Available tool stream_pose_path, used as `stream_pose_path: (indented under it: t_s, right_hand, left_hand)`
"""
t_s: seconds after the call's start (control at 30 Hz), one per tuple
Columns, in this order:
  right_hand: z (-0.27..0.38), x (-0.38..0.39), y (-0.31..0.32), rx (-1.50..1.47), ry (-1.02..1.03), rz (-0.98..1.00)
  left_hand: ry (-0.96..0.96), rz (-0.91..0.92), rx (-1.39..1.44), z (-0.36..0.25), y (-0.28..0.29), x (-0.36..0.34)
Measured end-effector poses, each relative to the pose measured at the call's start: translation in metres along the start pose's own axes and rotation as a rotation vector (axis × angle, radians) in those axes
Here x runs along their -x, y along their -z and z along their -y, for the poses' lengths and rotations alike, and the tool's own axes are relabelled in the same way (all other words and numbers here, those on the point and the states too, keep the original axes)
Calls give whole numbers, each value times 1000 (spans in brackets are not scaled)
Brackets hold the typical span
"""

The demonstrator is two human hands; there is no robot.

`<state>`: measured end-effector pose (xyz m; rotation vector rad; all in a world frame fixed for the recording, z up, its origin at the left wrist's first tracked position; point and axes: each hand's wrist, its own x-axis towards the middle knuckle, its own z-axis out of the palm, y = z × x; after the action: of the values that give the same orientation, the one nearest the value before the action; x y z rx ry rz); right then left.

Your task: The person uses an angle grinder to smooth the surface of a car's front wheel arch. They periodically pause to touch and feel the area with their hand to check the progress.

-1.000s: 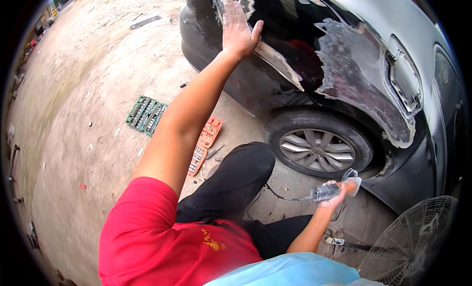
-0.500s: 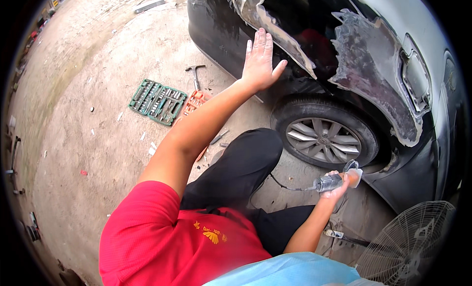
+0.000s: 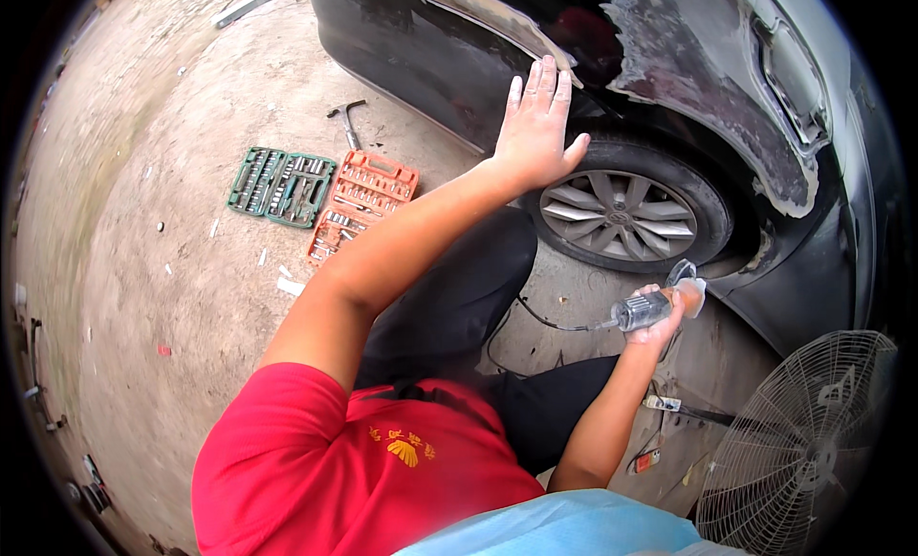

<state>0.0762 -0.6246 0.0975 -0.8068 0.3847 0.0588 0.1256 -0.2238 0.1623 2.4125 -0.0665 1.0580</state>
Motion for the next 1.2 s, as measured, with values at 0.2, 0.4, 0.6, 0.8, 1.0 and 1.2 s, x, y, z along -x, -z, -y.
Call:
stream_pose_path:
  t_s: [0.2, 0.4, 0.6, 0.8, 1.0, 1.2]
  right_hand:
    - [3, 8, -2, 0, 25, -8]
    - [6, 13, 0, -28, -7, 31]
    - [10, 16, 5, -44, -12, 14]
    - [7, 17, 1, -23, 39, -42]
    - [8, 17, 7, -53, -18, -9]
    - [11, 20, 6, -42, 3, -15]
  left_hand:
    - [-35, 42, 17, -18, -5, 5]
    - [-21, -120, -25, 24, 3, -25]
    - [-84, -203, -93, 48, 13, -53]
    - [-261, 21, -54, -3, 3, -26]
    - [-218, 24, -209, 32, 17, -30]
    - [-73, -200, -190, 68, 23, -49]
